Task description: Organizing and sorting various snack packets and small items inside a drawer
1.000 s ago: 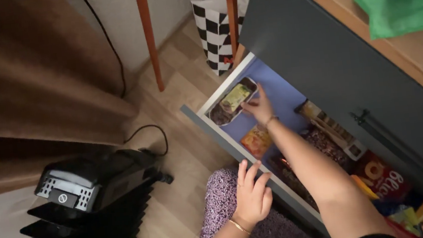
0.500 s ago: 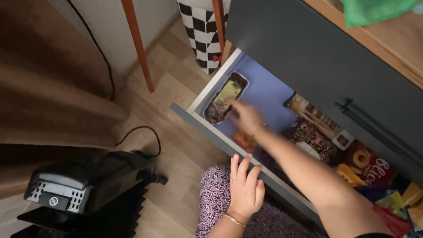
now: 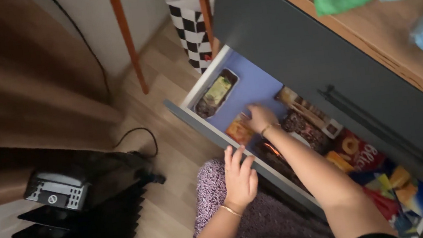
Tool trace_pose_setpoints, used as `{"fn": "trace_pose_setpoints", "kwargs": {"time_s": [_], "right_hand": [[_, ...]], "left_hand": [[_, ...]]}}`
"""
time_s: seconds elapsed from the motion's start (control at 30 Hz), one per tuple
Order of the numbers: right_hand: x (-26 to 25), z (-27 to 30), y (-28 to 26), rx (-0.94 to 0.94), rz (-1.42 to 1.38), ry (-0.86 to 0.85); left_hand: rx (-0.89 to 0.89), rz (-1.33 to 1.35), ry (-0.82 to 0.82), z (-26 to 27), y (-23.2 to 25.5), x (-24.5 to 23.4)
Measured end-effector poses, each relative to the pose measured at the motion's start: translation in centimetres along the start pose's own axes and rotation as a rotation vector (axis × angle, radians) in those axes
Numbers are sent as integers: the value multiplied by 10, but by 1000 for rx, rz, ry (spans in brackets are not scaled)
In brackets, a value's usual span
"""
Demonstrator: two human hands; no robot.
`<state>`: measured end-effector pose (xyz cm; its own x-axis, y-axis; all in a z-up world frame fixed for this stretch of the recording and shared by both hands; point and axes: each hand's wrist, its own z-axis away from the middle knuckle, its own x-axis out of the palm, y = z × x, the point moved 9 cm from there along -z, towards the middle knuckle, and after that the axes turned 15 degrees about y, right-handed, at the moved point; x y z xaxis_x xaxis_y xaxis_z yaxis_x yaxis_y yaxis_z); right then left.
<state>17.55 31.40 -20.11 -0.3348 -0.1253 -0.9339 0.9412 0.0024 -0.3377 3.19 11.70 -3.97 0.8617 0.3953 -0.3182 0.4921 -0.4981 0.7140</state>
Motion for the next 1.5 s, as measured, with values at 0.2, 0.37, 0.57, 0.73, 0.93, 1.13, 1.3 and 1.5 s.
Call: {"fn": "trace_pose_setpoints", "kwargs": {"time_s": [0.2,0.37,0.57,0.73,0.93,1.13,1.3,1.5], "right_hand": [[-24,28,-38,42,44,-105],[7,30,-20,33,-3,-151],[-21,56,-22,103,-256,-100],[-138,113,-11,-62,-182,278],[-285,274,-27,-159,-316,614],[-303,413,-2,-133,-424,619],[-284,479,54,65,-482,653],[-274,511,85,148,-542,687]], "left_hand": [[59,-16,82,-1,-1,-1],[75,-10,89,-2,-2,-3],[81,-4,73,-3,3,-10],[44,-63,-41,-9,2,-5],[52,-111,-40,-3,-3,1],[111,-69,-38,-23,45,-17],[-26,-111,-23,-12,88,-12],[-321,807,-788,33,264,41]]}}
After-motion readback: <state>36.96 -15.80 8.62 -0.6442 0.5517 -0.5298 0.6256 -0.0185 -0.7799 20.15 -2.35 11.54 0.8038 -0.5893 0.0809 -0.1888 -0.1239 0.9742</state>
